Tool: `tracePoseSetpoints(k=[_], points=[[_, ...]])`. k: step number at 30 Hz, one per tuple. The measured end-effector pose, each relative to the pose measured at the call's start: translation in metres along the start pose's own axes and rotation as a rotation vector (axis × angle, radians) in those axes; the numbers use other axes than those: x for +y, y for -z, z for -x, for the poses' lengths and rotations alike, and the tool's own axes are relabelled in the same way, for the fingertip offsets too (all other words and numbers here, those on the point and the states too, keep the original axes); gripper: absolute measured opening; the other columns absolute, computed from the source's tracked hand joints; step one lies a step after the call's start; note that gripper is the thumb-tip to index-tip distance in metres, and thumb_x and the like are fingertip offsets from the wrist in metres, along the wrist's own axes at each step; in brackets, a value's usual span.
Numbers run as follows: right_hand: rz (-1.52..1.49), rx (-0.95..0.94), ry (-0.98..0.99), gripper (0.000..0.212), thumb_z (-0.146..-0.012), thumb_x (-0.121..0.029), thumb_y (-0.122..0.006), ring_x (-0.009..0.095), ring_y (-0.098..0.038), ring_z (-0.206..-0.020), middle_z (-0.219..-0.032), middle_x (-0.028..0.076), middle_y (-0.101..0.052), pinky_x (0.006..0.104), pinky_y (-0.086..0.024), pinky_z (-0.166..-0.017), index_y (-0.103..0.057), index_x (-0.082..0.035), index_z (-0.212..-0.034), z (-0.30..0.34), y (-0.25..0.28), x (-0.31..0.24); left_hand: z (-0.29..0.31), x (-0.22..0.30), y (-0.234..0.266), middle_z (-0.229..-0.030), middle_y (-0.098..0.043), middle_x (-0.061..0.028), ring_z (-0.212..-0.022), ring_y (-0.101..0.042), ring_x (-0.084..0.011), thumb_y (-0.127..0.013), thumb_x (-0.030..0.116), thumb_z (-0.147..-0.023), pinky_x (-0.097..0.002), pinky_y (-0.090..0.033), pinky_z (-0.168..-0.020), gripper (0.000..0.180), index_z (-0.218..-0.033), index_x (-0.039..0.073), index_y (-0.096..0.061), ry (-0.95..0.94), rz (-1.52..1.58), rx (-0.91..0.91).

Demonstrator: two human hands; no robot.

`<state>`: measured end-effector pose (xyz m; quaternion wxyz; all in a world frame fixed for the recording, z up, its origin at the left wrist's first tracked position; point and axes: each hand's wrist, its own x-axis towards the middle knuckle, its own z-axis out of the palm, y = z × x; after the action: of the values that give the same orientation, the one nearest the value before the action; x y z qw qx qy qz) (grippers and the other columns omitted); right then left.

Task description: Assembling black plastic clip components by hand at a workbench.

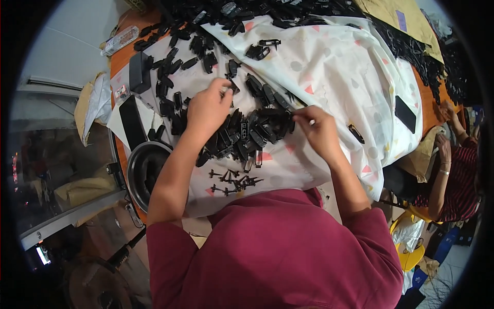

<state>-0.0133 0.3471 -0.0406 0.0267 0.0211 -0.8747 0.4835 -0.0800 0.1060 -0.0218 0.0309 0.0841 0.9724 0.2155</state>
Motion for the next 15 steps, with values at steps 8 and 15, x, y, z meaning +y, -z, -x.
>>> tracePoseSetpoints(k=[8,15], points=[[0.305,-0.093,0.163,0.02,-0.073,-0.02,-0.064,0.03,-0.058,-0.07,-0.076,0.012,-0.058,0.0371,-0.045,-0.062,-0.062,-0.006,-0.087,0.003,-0.034,-0.033,0.029,-0.013,0.02,-0.091,-0.059,-0.0164,-0.047,-0.038,-0.0055,-0.045,0.018,-0.087,-0.0182,-0.032,-0.041,0.021,-0.104,0.006,-0.046,0.388,1.569,-0.132],[0.227,-0.067,0.006,0.024,-0.073,-0.012,-0.062,0.028,-0.058,-0.073,-0.084,0.014,-0.059,0.0351,-0.046,-0.065,-0.061,-0.006,-0.096,0.003,-0.006,-0.011,0.044,-0.011,0.024,-0.088,-0.058,-0.0054,-0.056,-0.042,-0.0044,-0.056,0.018,-0.085,-0.017,-0.034,-0.046,0.024,-0.105,0.005,-0.051,0.382,1.617,-0.17]])
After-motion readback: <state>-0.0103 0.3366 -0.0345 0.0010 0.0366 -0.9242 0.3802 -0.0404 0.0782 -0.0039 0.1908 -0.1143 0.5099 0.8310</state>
